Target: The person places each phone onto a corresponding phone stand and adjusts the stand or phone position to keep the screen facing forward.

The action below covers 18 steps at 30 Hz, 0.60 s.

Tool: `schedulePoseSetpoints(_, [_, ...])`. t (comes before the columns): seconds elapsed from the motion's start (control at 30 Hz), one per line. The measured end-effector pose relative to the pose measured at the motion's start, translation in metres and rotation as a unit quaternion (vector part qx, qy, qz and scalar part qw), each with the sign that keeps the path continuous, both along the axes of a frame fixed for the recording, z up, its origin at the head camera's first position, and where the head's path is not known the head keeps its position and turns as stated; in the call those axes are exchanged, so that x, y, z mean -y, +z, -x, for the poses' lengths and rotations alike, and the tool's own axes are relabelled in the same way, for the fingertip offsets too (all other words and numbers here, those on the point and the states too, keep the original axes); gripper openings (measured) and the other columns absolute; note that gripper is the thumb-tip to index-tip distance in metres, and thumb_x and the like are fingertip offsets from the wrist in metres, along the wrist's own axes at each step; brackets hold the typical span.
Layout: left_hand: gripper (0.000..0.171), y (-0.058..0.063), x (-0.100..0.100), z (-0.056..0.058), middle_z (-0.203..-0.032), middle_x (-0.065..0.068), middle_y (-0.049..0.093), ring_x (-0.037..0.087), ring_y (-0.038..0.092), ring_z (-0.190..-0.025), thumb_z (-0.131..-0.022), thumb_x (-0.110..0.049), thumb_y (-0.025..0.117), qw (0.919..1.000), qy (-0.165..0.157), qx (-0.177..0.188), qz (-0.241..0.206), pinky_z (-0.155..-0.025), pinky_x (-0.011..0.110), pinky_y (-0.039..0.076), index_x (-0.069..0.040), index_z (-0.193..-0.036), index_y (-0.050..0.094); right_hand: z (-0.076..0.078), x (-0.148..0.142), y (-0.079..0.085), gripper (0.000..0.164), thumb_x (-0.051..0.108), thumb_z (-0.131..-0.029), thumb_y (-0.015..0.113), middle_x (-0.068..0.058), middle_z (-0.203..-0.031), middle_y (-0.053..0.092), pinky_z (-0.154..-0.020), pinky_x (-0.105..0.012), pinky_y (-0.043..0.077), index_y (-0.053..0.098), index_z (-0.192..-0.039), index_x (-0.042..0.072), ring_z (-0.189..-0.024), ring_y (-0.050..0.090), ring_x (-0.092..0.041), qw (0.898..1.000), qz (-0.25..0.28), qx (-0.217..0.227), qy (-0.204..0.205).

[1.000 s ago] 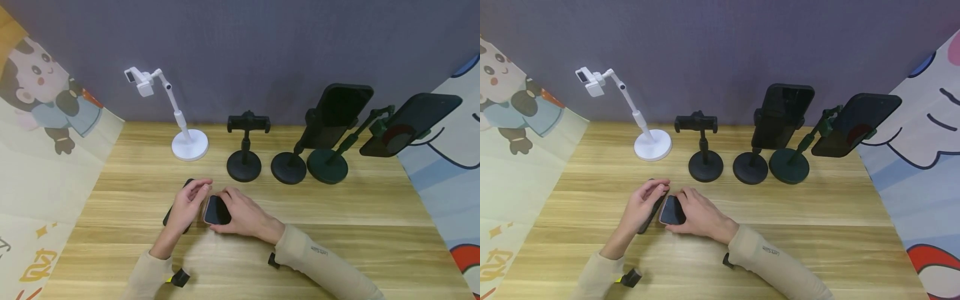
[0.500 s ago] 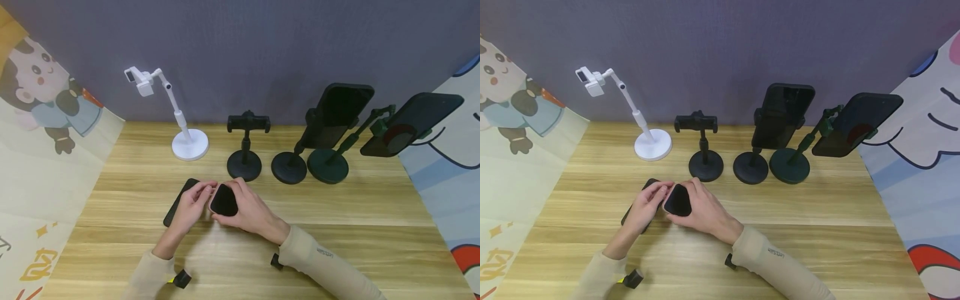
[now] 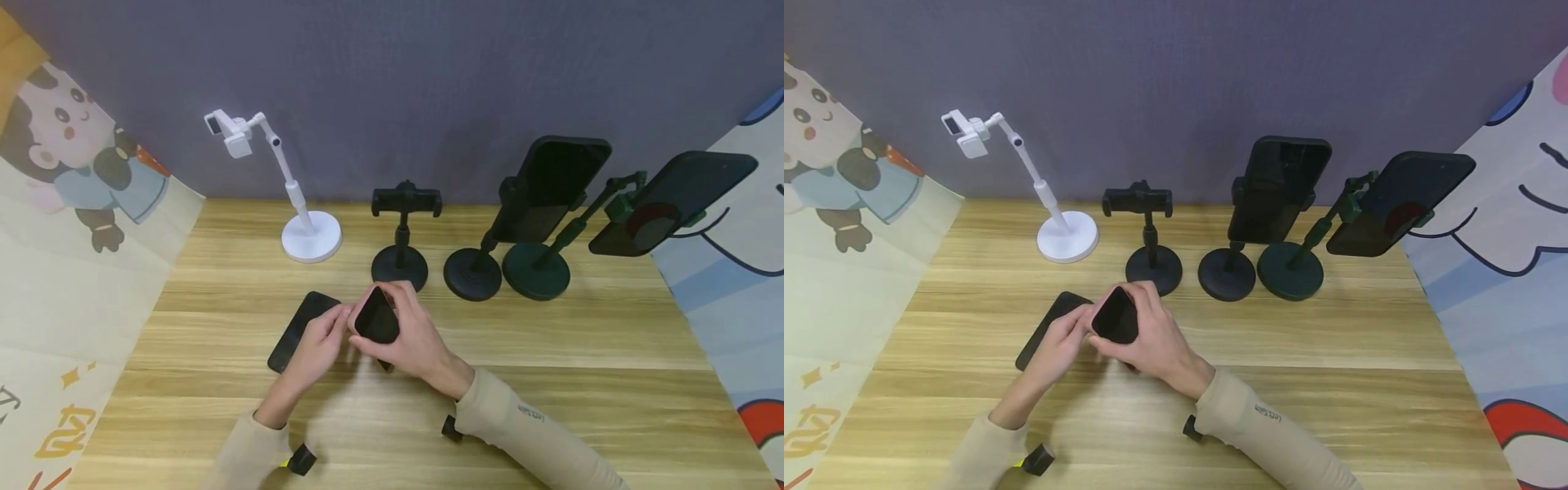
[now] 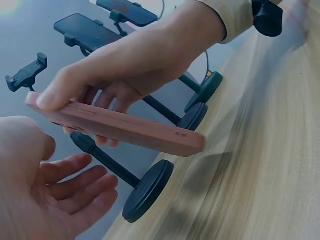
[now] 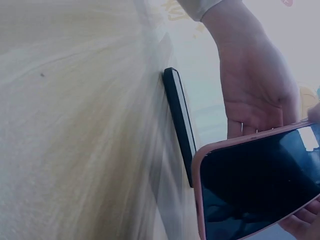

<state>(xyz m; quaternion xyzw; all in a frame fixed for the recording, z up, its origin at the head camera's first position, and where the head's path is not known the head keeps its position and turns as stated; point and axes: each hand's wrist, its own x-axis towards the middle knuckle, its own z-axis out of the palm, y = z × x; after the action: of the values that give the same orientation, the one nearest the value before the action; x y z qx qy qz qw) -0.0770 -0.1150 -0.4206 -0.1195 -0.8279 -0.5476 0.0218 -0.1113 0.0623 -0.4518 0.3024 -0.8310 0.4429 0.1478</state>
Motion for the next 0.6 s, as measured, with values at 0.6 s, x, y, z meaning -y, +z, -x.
schedulePoseSetpoints(0.6, [0.036,-0.018,-0.012,-0.005,-0.124,0.021,0.056,0.026,0.054,-0.113,-0.093,0.005,0.047,0.9882,-0.074,-0.128,-0.037,-0.093,0.041,0.049,0.007,-0.129,0.049,0.006,-0.005,0.011,0.08,0.039,-0.069,0.079,-0.01,-0.12,0.048,-0.084,-0.036,0.053,0.044,-0.135,0.008,-0.1,0.053,-0.02,0.989,0.141,-0.026,-0.039])
